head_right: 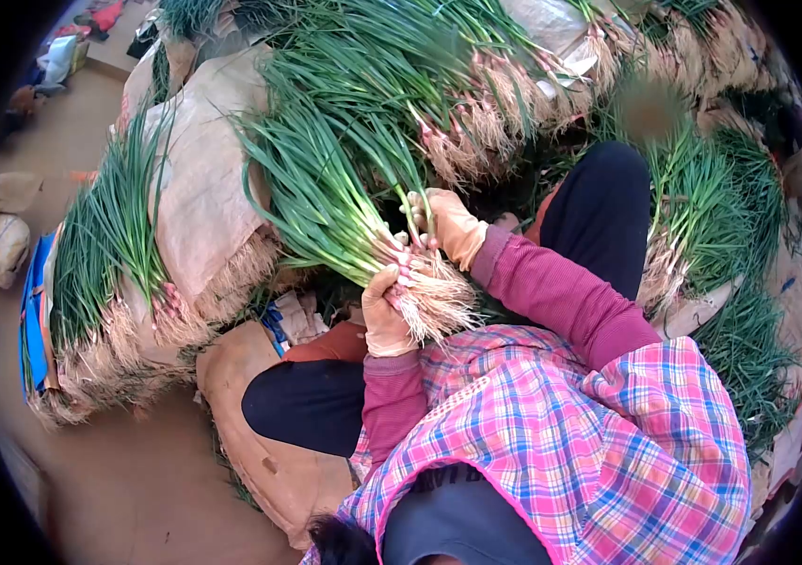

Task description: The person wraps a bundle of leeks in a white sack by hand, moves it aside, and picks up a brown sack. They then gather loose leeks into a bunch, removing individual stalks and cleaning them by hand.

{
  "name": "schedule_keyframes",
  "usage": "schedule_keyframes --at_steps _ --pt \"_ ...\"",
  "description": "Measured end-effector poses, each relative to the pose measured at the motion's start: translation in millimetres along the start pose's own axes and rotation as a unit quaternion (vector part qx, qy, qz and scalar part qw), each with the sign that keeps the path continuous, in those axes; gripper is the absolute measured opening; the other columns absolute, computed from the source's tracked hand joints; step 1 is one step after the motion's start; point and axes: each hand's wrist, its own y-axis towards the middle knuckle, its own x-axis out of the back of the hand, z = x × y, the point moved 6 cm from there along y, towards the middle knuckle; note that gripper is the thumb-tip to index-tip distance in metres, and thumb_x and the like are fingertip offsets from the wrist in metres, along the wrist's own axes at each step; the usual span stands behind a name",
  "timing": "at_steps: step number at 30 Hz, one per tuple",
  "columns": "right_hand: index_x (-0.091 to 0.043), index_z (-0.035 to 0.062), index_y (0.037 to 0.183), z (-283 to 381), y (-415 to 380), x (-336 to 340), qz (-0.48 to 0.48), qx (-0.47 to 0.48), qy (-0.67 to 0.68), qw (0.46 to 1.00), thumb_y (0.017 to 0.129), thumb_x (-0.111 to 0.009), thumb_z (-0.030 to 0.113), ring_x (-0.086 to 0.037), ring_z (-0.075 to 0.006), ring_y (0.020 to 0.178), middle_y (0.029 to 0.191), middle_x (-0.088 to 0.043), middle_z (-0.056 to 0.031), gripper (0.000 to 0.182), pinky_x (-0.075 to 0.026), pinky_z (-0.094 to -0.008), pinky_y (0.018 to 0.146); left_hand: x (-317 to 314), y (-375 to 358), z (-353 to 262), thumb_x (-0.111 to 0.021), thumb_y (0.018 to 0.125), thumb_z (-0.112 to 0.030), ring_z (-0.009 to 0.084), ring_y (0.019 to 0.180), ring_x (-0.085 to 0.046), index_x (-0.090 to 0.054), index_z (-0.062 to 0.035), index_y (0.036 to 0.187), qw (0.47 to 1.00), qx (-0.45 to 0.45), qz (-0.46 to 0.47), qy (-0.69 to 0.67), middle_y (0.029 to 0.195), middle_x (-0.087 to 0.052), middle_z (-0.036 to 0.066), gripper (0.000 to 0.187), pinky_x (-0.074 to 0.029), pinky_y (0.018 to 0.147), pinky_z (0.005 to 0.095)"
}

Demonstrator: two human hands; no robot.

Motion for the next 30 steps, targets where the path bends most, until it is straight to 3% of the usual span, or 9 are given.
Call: schedule_keyframes --at_steps 7,8,11,13,15,19,22,23,30 --pt "-0.054 -0.0017 0.094 -30 97 68 0.061 -0.114 0.439 0.889 0.096 -0.041 0.005 -0.052 -0.0134 0.055 0.074 -0.056 -0.006 0.015 -0.043 -0.0219 0.044 -44 -6 0 -0.058 0.078 -0.014 0.0347 0.122 -0.049 -0.033 -0.0017 0.142 0.996 -0.07 0.039 0.048 0.13 -0.051 0.018 0.07 -0.04 0.104 0.047" --pt "-0.054 -0.0034 0.096 -26 100 78 0.067 -0.103 0.429 0.895 0.098 -0.04 0.007 -0.052 -0.0111 0.055 0.076 -0.057 -0.0069 0.017 -0.043 -0.0215 0.044 -45 -5 -2 -0.059 0.076 -0.011 0.036 0.121 -0.048 -0.03 -0.0017 0.143 0.996 -0.074 0.039 0.023 0.128 -0.051 0.016 0.074 -0.039 0.105 0.0459" --pt "-0.056 0.0046 0.084 -12 17 84 -0.012 -0.021 -0.131 0.991 0.099 -0.045 0.025 -0.046 -0.0141 0.041 0.057 -0.05 -0.0012 0.028 -0.04 -0.0215 0.037 -51 -7 -8 -0.061 0.074 -0.008 0.0363 0.12 -0.049 -0.03 -0.0002 0.143 0.996 -0.082 0.04 -0.01 0.128 -0.05 0.016 0.077 -0.038 0.106 0.0447" --pt "-0.056 0.0077 0.082 -66 9 124 -0.125 -0.175 0.05 0.975 0.1 -0.042 0.039 -0.041 -0.0152 0.035 0.05 -0.046 -0.0015 0.039 -0.04 -0.0219 0.034 -48 -4 -9 -0.062 0.073 -0.008 0.0356 0.119 -0.05 -0.032 0.001 0.141 0.995 -0.087 0.038 0.016 0.128 -0.05 0.018 0.074 -0.039 0.105 0.0449" --pt "-0.057 0.0109 0.089 -50 -11 96 -0.116 -0.151 0.068 0.979 0.099 -0.043 0.044 -0.044 -0.0121 0.041 0.057 -0.05 -0.0046 0.037 -0.042 -0.0195 0.04 -48 -5 -5 -0.062 0.073 -0.008 0.0351 0.118 -0.051 -0.034 0.0016 0.14 0.997 -0.073 0.028 0.01 0.128 -0.051 0.019 0.072 -0.04 0.105 0.0444" --pt "-0.057 0.0064 0.103 16 -24 36 -0.051 0.155 -0.057 0.985 0.096 -0.053 0.021 -0.04 -0.0049 0.048 0.075 -0.058 -0.0026 0.017 -0.033 -0.0204 0.039 -30 -5 2 -0.061 0.071 -0.006 0.0337 0.12 -0.051 -0.038 0.0044 0.137 1.0 -0.001 0.003 -0.013 0.117 -0.055 0.02 0.07 -0.04 0.105 0.0426" --pt "-0.057 0.0097 0.11 29 -57 -14 -0.013 0.061 -0.183 0.981 0.09 -0.062 0.012 -0.047 -0.0017 0.055 0.072 -0.058 0.0023 0.021 -0.037 -0.017 0.045 -29 -11 -5 -0.06 0.071 -0.006 0.03 0.112 -0.056 -0.043 0.0065 0.131 1.0 0.019 -0.007 -0.003 0.112 -0.058 0.018 0.064 -0.044 0.101 0.0421" --pt "-0.054 0.009 0.107 29 -53 -31 0.023 0.202 -0.186 0.961 0.088 -0.064 0.011 -0.051 -0.0036 0.057 0.072 -0.058 0.0019 0.022 -0.04 -0.0182 0.049 -27 -14 -7 -0.06 0.071 -0.006 0.03 0.112 -0.056 -0.043 0.0065 0.131 1.0 0.017 -0.006 -0.004 0.112 -0.058 0.018 0.064 -0.044 0.101 0.0421" --pt "-0.023 -0.0067 0.138 26 -41 -62 0.244 0.058 -0.098 0.963 0.086 -0.07 0.019 -0.06 -0.0118 0.066 0.094 -0.061 -0.0089 0.075 -0.051 -0.0221 0.057 -19 -18 -32 -0.059 0.079 -0.028 0.0358 0.116 -0.053 -0.037 -0.001 0.138 0.999 -0.014 -0.004 0.042 0.13 -0.051 0.025 0.069 -0.046 0.097 0.0485"
